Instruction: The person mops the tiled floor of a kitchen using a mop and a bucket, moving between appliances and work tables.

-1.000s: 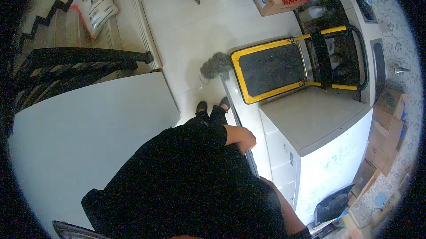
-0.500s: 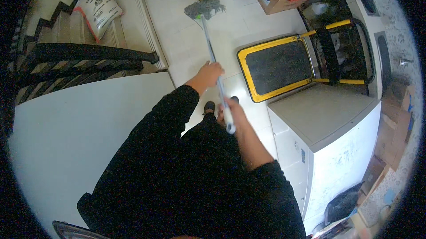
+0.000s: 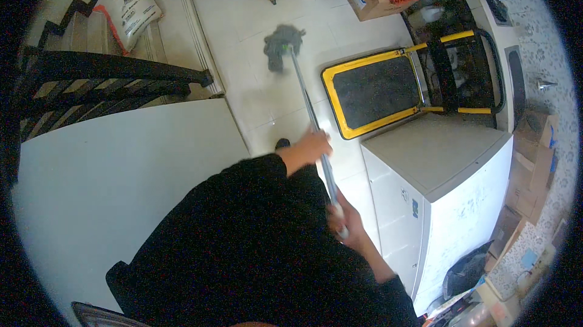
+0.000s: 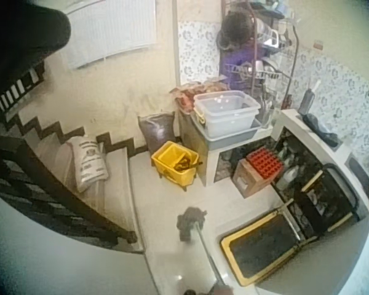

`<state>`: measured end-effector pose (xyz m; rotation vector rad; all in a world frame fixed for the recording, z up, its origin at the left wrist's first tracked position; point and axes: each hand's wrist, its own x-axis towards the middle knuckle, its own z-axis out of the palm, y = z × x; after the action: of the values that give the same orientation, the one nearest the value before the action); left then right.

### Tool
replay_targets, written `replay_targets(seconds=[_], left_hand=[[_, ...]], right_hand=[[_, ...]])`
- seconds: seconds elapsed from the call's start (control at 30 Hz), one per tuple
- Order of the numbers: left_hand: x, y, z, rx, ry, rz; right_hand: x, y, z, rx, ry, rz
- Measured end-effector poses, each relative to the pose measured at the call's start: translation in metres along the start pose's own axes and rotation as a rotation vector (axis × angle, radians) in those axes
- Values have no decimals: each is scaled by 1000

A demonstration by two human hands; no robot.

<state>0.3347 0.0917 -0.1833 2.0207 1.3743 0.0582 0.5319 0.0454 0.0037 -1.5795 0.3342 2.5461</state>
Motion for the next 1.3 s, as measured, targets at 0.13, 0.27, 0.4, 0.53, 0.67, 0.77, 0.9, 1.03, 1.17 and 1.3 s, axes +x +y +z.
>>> replay_targets(seconds=[0.13,0.27,0.4,0.53,0.67,0.77,0.9,1.03,1.17,1.3], left_hand=[[9,-91,-45,105,70,-204],[5,-66,-15,6,117,79],[-8,56,40,11,-215,321],[-35,121,28,-271,-391,436],[-30,99,23,-108,-311,382],[-17,21,52,-188,75,174],[-17,-66,15,93,89,-256],[-38,-71,0,294,-31,-272],[-33,22,54,253,-192,-191],[-10,157,128,65,-213,22]], right_hand=[[88,-15,78,49,-49,-49],[45,-5,35,68,-30,18],[-52,31,-37,-69,86,95],[-107,71,-88,-207,401,-36],[-75,81,-102,-307,536,-169],[-33,23,-14,-356,383,59],[81,3,20,-174,49,96],[85,4,39,-197,-105,90],[20,23,-65,-314,92,40],[-102,30,-171,-360,209,31]])
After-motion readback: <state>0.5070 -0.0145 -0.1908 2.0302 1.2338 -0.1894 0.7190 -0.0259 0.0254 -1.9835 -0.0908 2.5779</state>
